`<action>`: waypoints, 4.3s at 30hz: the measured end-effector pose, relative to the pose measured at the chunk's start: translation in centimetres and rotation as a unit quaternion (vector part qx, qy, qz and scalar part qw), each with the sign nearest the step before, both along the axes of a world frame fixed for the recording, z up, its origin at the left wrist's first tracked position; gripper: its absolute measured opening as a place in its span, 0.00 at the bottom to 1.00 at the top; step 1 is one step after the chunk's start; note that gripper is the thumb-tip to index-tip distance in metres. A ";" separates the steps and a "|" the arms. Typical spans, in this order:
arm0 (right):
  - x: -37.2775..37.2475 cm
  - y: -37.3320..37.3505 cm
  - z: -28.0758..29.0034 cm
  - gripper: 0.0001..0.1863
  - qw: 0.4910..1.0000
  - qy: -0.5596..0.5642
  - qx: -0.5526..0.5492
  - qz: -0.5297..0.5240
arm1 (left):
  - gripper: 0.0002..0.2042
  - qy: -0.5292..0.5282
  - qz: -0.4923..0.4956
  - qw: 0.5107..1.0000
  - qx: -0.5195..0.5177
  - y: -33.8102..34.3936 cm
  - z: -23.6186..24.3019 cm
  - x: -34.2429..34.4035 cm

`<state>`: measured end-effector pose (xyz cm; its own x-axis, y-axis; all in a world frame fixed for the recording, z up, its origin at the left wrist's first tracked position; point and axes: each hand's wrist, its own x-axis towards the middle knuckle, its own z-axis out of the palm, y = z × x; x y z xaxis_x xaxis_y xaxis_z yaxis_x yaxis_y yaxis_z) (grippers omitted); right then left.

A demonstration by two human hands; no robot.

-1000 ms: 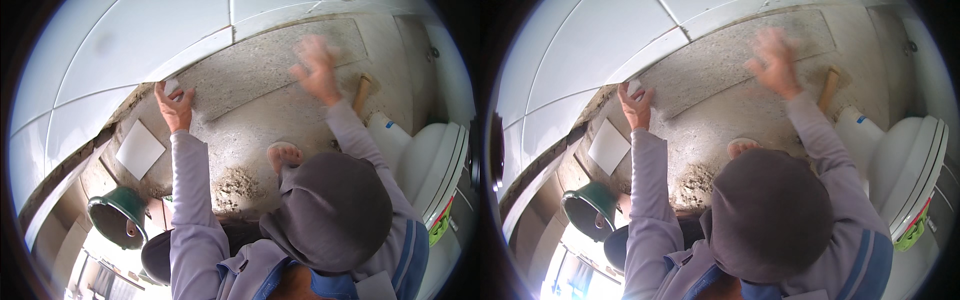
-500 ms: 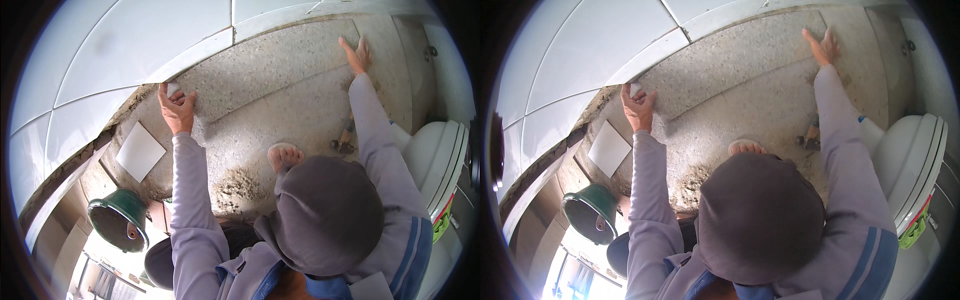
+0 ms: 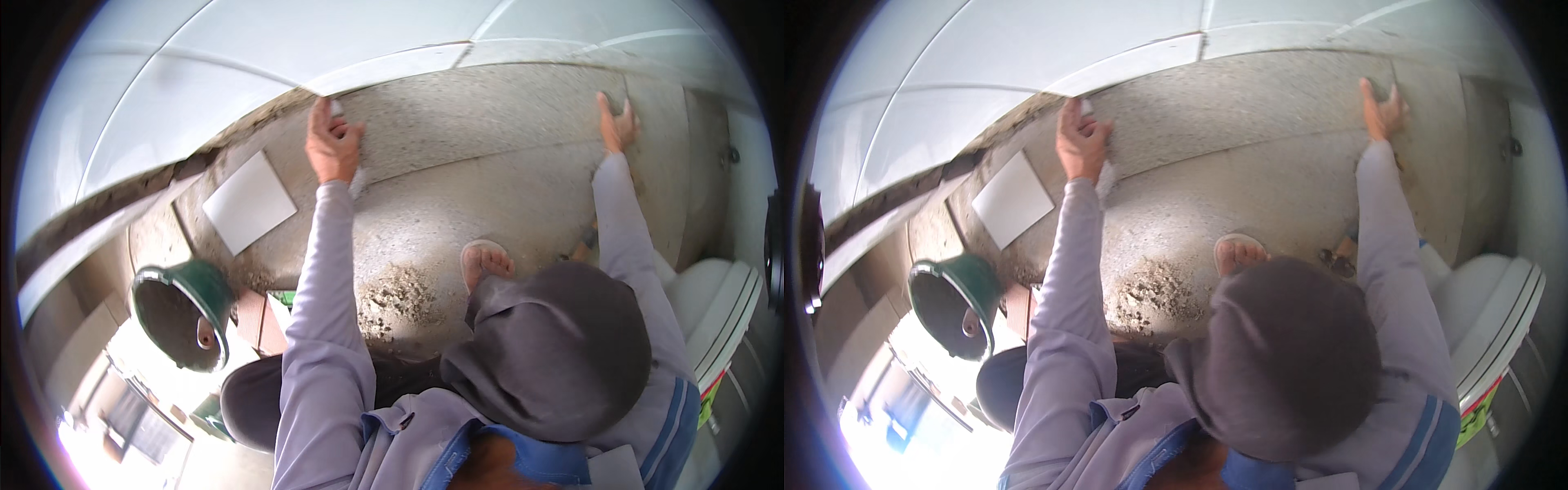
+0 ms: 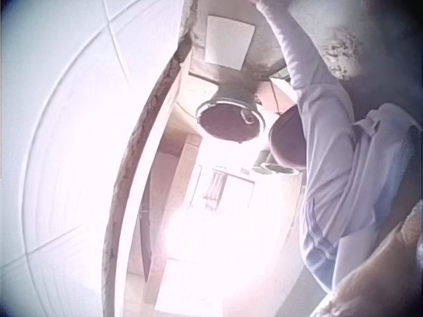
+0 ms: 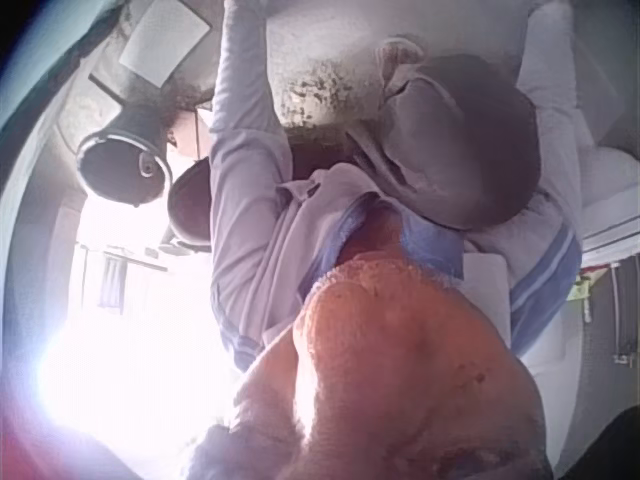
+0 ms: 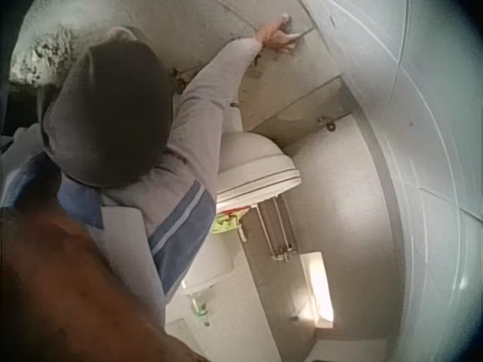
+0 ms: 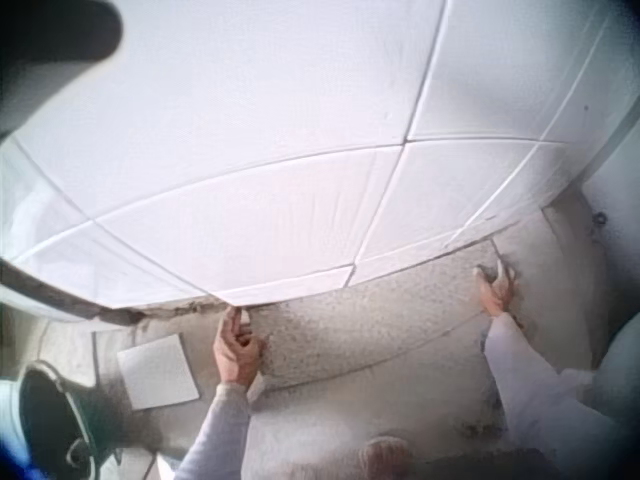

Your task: The person applies adhesive to a white tile using a notched trowel and places it on a partially tiled wall. They adjust the tile's position and tap it with a wooden handle to secure it.

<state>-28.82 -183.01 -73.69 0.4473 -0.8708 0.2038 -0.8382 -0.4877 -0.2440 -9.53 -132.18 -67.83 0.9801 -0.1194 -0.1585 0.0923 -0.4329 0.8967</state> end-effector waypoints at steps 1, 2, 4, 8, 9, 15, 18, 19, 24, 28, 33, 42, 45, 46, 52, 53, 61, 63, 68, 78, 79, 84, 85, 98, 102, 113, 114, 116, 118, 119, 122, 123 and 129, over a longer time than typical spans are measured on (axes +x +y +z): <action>0.1 -0.2 0.0 0.53 1.000 0.022 -0.005 -0.007 | 0.37 0.007 0.008 1.000 -0.010 0.0 -0.1 0.1; 0.1 -0.3 0.0 0.54 1.000 0.002 -0.012 0.014 | 0.37 0.005 0.014 1.000 -0.008 0.0 -0.2 0.1; -0.2 -0.5 0.0 0.54 1.000 0.025 0.000 -0.003 | 0.38 0.002 0.018 1.000 -0.004 0.0 -0.4 0.1; -0.5 -0.9 0.5 0.52 0.998 0.046 0.036 0.021 | 0.38 -0.005 0.015 1.000 -0.004 0.1 -0.2 0.1; -0.4 -0.9 0.7 0.52 0.997 0.050 0.044 0.030 | 0.38 -0.003 0.017 1.000 -0.006 0.2 0.0 0.0; 1.9 3.5 4.1 0.44 0.993 0.013 0.026 0.110 | 0.25 -0.143 0.106 0.984 -0.006 0.6 2.1 1.3; 4.1 10.2 6.4 0.35 0.969 -0.103 0.065 0.215 | 0.19 -0.193 0.120 0.973 -0.025 0.4 2.6 2.5; 5.1 12.7 7.1 0.33 0.959 -0.132 0.092 0.234 | 0.17 -0.195 0.125 0.972 -0.042 0.2 2.5 2.8; 10.6 21.3 11.6 0.23 0.887 -0.166 0.179 0.393 | 0.15 -0.186 0.131 0.973 -0.026 0.3 2.3 3.5; 13.1 24.2 12.8 0.16 0.849 -0.258 0.287 0.362 | 0.14 -0.221 0.091 0.971 0.003 0.6 2.7 4.1; 13.5 25.2 12.1 0.15 0.811 -0.345 0.372 0.290 | 0.14 -0.191 0.061 0.980 0.012 1.0 3.0 4.5; 13.8 26.0 11.8 0.15 0.779 -0.401 0.402 0.265 | 0.15 -0.200 0.065 0.977 0.044 1.5 2.5 4.9; 13.8 25.6 12.0 0.16 0.789 -0.376 0.405 0.268 | 0.17 -0.191 0.055 0.980 0.009 1.8 2.6 4.9; 13.7 25.4 12.1 0.16 0.791 -0.366 0.407 0.275 | 0.18 -0.191 0.050 0.980 -0.009 1.8 2.7 4.9; 13.3 24.9 11.7 0.15 0.804 -0.311 0.421 0.281 | 0.21 -0.144 0.071 0.983 -0.086 0.7 3.8 3.5; 13.1 25.0 11.5 0.15 0.790 -0.317 0.435 0.295 | 0.21 -0.115 0.091 0.981 -0.129 0.5 3.9 3.3; 12.1 25.7 10.6 0.17 0.764 -0.282 0.480 0.325 | 0.11 -0.093 0.141 0.930 -0.327 -1.1 4.0 3.4; 11.7 26.0 10.5 0.17 0.763 -0.265 0.491 0.326 | 0.09 -0.091 0.144 0.931 -0.324 -1.2 3.9 3.4; 10.5 26.2 10.3 0.20 0.798 -0.201 0.476 0.311 | 0.10 -0.090 0.137 0.937 -0.308 -1.0 3.6 3.6; 10.2 25.4 8.6 0.17 0.763 -0.297 0.535 0.210 | 0.29 -0.129 0.119 0.976 -0.128 -0.9 1.3 0.8; 10.1 25.5 8.5 0.17 0.765 -0.291 0.536 0.206 | 0.29 -0.132 0.111 0.975 -0.140 -1.1 1.0 0.8; 10.6 25.8 9.1 0.16 0.811 -0.312 0.379 0.318 | 0.33 -0.072 0.145 0.978 -0.130 -1.9 0.8 1.3; 10.9 25.8 9.5 0.16 0.823 -0.312 0.329 0.343 | 0.34 -0.059 0.161 0.977 -0.129 -2.1 1.0 1.4; 14.8 23.3 12.0 0.06 0.855 -0.289 0.023 0.430 | 0.34 -0.064 0.193 0.975 -0.087 -2.8 1.0 2.4; 14.8 23.3 12.1 0.06 0.860 -0.286 0.050 0.420 | 0.31 -0.041 0.199 0.967 -0.150 -3.2 1.3 2.2; 15.1 23.3 12.1 0.06 0.867 -0.279 0.034 0.411 | 0.30 -0.007 0.217 0.957 -0.194 -3.7 1.6 1.9; 15.0 23.3 12.1 0.06 0.870 -0.277 0.040 0.406 | 0.30 -0.007 0.215 0.955 -0.203 -3.8 1.6 1.9; 15.0 23.4 12.2 0.06 0.876 -0.263 0.046 0.403 | 0.30 -0.005 0.221 0.955 -0.196 -3.9 1.7 1.9; 14.9 23.4 12.4 0.06 0.877 -0.258 0.047 0.403 | 0.31 -0.005 0.212 0.957 -0.200 -4.1 2.0 1.7; 14.9 23.4 12.4 0.06 0.875 -0.259 0.044 0.406 | 0.31 0.003 0.214 0.958 -0.189 -4.2 2.3 1.7; 14.6 23.4 12.4 0.06 0.876 -0.257 0.077 0.402 | 0.31 0.027 0.230 0.950 -0.212 -4.3 3.4 1.2; 14.4 23.4 12.4 0.07 0.876 -0.256 0.094 0.397 | 0.31 0.022 0.227 0.946 -0.228 -4.4 3.8 1.0; 13.0 24.4 11.3 0.13 0.829 -0.324 0.283 0.358 | 0.33 0.013 0.224 0.938 -0.265 -4.7 4.8 1.0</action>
